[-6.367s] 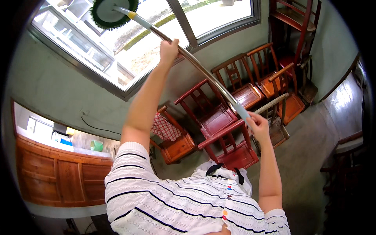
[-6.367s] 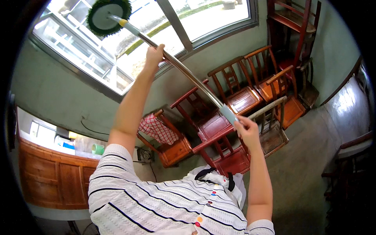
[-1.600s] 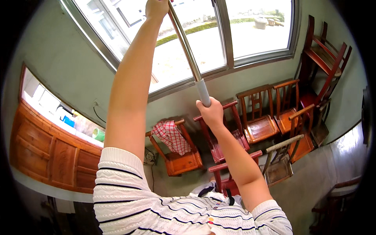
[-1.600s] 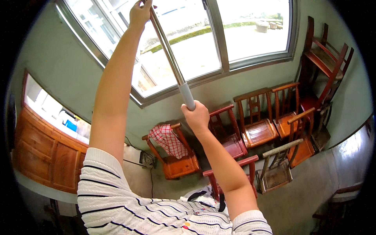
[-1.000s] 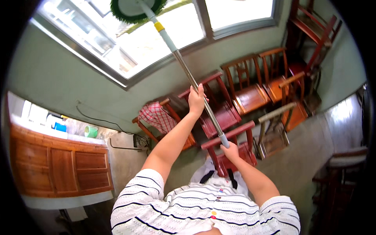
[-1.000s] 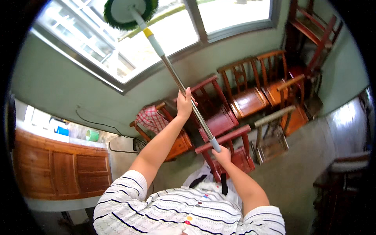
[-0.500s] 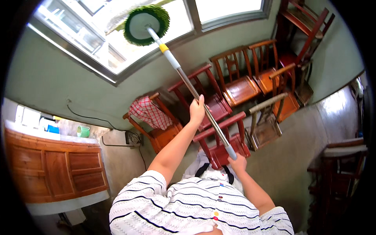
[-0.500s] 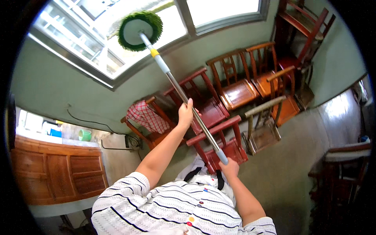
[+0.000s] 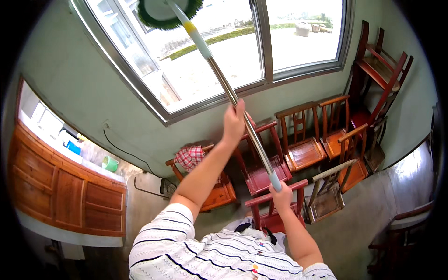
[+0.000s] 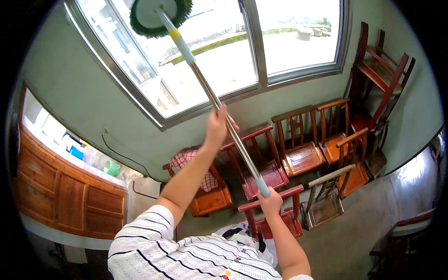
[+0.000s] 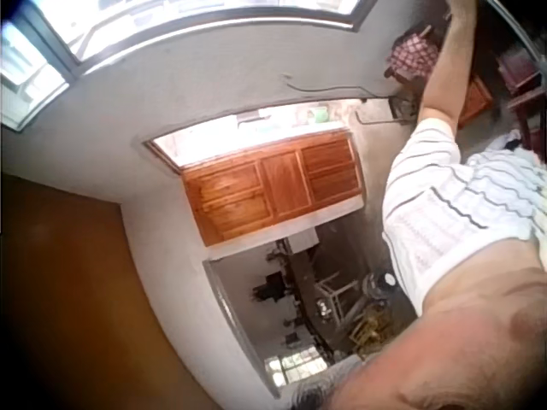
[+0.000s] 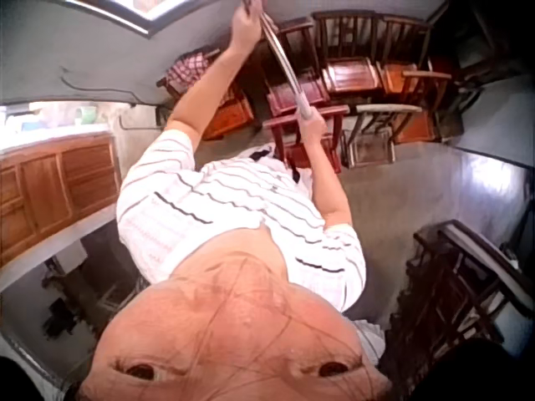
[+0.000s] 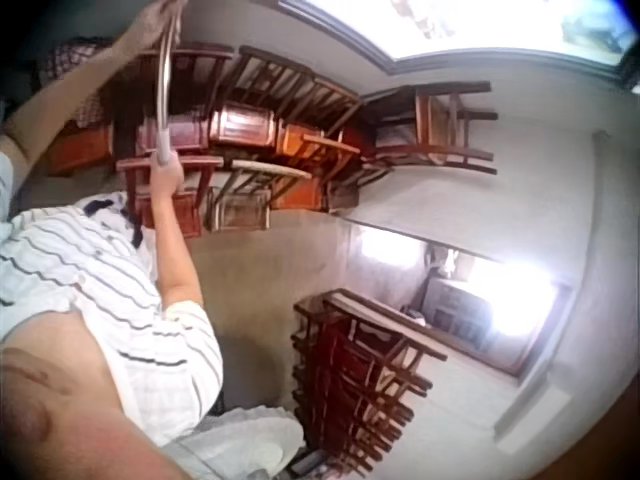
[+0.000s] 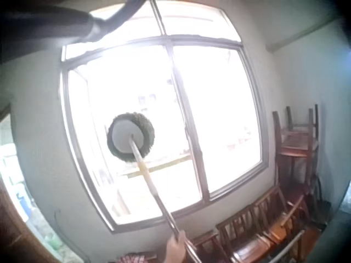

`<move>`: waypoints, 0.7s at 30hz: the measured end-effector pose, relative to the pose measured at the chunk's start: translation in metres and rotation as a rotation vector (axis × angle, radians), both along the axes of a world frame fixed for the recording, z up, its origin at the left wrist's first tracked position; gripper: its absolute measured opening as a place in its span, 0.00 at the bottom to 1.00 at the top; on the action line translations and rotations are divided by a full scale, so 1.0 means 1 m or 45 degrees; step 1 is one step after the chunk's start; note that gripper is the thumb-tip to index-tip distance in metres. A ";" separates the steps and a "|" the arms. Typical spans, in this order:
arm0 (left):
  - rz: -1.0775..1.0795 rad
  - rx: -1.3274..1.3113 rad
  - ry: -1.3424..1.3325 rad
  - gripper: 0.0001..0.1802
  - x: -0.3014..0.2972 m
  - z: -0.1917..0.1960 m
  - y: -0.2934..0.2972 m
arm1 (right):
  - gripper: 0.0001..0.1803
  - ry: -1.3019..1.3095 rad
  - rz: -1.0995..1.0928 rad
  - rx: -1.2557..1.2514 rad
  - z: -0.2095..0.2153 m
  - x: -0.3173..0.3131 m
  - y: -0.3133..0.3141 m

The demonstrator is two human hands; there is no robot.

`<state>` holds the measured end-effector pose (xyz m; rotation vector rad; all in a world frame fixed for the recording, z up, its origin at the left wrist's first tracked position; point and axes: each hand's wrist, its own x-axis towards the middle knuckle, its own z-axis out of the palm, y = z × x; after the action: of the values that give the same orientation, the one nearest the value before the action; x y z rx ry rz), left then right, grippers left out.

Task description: The person uses a long-handled green duster to clean the exterior glass of a sliding door and an interior window. The person moves from an outdoor balcony area into a room with wooden furniture to reach the window, wiping the glass surfaces with vertical and horizontal strokes.

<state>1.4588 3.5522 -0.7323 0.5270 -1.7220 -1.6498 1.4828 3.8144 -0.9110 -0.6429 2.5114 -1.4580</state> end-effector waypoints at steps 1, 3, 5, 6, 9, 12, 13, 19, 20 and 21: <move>0.048 -0.102 -0.025 0.26 -0.002 0.032 -0.018 | 0.17 -0.017 0.031 -0.049 0.023 -0.008 -0.024; 0.217 -0.130 0.112 0.28 -0.008 0.091 -0.052 | 0.19 -0.039 0.133 -0.113 0.082 -0.017 -0.069; 0.270 -0.238 0.164 0.29 -0.009 0.146 -0.087 | 0.20 -0.020 0.213 -0.198 0.126 -0.022 -0.106; 0.322 -0.317 0.156 0.29 -0.007 0.175 -0.096 | 0.20 0.047 0.216 -0.219 0.153 -0.023 -0.121; 0.336 -0.435 0.059 0.30 -0.002 0.247 -0.132 | 0.20 0.068 0.307 -0.273 0.209 -0.029 -0.159; 0.451 -0.668 -0.077 0.30 -0.008 0.238 -0.142 | 0.18 0.123 0.420 -0.294 0.194 -0.052 -0.182; 0.479 -0.576 0.070 0.29 -0.013 0.228 -0.142 | 0.18 0.084 0.451 -0.314 0.185 -0.056 -0.186; 0.471 -0.350 0.022 0.28 -0.009 0.104 -0.109 | 0.16 -0.069 0.375 -0.200 0.082 -0.052 -0.147; 0.431 -0.271 0.021 0.28 -0.011 0.076 -0.092 | 0.16 -0.116 0.342 -0.113 0.056 -0.055 -0.131; 0.401 -0.187 0.016 0.28 -0.009 0.047 -0.073 | 0.16 -0.167 0.317 -0.021 0.028 -0.054 -0.111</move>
<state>1.4501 3.4793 -0.6851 0.6768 -1.6399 -1.2929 1.4290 3.7030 -0.8827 -0.8027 2.2316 -1.3843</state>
